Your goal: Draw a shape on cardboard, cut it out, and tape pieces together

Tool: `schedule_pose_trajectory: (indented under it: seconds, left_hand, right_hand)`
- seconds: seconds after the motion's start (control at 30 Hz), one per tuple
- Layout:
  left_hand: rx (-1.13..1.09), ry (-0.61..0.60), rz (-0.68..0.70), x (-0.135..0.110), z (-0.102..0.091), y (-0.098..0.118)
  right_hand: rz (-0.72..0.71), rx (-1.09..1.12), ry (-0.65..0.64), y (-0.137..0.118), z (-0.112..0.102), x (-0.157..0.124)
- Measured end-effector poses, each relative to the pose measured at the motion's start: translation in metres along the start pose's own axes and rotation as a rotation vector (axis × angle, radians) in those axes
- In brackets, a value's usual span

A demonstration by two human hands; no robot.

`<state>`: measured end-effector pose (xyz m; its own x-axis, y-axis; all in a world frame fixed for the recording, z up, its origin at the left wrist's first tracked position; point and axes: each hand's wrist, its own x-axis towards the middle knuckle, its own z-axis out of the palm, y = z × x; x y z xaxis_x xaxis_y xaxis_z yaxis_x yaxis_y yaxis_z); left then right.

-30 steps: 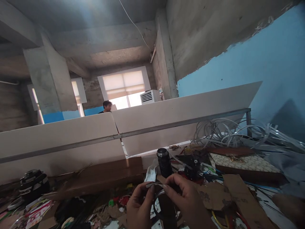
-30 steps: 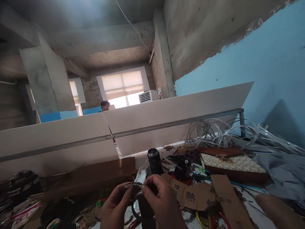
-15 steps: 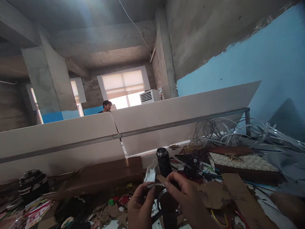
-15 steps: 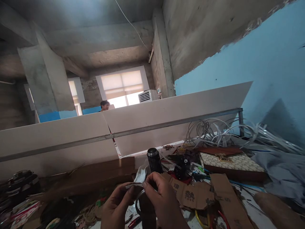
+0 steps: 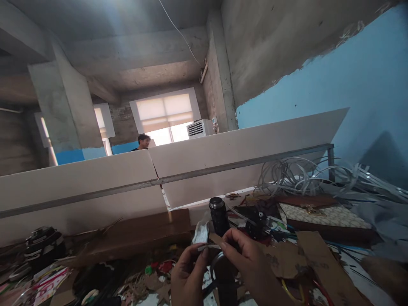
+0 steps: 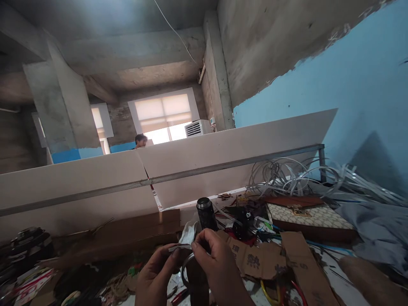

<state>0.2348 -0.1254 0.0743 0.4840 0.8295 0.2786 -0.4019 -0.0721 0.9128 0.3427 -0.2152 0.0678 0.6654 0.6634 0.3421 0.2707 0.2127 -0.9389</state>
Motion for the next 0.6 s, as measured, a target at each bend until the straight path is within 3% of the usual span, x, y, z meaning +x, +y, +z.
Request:
schedule_pose_trajectory:
  seconds: [0.6]
  left_hand:
    - [0.001,-0.03,-0.008,0.0019,-0.0031,-0.0035]
  right_hand:
    - [-0.018,0.039,0.017,0.0005,0.0009,0.0015]
